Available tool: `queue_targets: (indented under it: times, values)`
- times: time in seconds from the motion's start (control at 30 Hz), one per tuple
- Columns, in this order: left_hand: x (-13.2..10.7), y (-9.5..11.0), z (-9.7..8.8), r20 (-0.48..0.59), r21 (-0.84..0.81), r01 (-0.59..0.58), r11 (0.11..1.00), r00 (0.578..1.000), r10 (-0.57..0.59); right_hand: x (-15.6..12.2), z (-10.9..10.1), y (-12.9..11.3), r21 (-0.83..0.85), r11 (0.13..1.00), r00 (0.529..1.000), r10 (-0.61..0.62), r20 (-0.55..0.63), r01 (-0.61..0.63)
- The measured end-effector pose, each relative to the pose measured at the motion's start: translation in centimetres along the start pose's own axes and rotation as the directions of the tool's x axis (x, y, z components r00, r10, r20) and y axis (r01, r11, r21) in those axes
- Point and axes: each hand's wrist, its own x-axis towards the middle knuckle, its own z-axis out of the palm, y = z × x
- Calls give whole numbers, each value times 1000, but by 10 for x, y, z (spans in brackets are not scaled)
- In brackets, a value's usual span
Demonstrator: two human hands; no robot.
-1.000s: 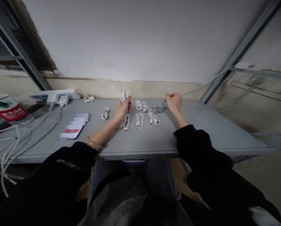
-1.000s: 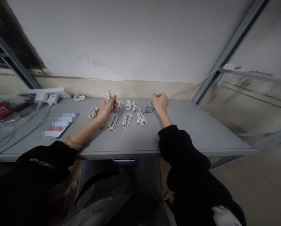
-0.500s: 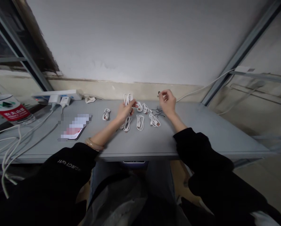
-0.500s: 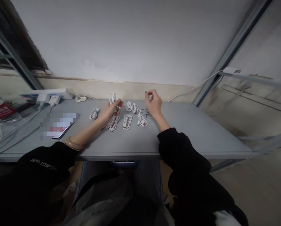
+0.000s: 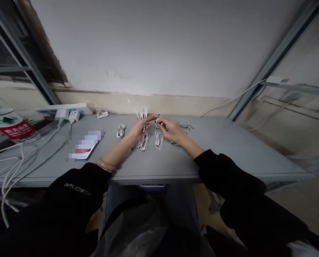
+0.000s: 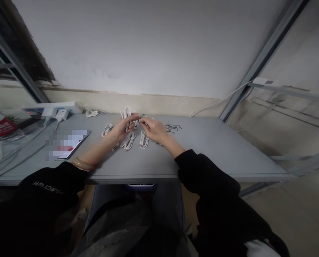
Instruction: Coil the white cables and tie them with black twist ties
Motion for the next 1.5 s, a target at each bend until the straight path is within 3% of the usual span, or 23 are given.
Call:
queue_targets:
  times: [0.17, 0.37, 0.57, 0.9, 1.2, 1.33, 1.5]
  values:
    - [-1, -1, 1, 7, 62, 9, 998, 1000, -9, 1, -5, -3, -73, 993, 994, -92, 65, 97]
    - [1, -3, 1, 8, 73, 6, 997, 1000, -7, 0, -3, -2, -83, 989, 992, -121, 44, 125]
    - [1, -3, 0, 85, 64, 34, 997, 996, -39, 0, -4, -4, -50, 989, 990, -142, 11, 143]
    - [-1, -1, 3, 48, 83, 25, 996, 998, -29, 0, 5, -6, 0, 998, 997, -70, -42, 70]
    - [4, -11, 2, 35, 99, -40, 994, 999, 36, -2, 11, 4, -28, 994, 983, 96, -154, -102]
    - [2, -12, 4, 59, 81, -62, 995, 997, 57, -2, 13, 5, -55, 991, 972, 107, -210, -121]
    - [5, -12, 2, 2, 101, -62, 993, 998, 63, -2, 13, 3, -59, 991, 975, 107, -195, -120]
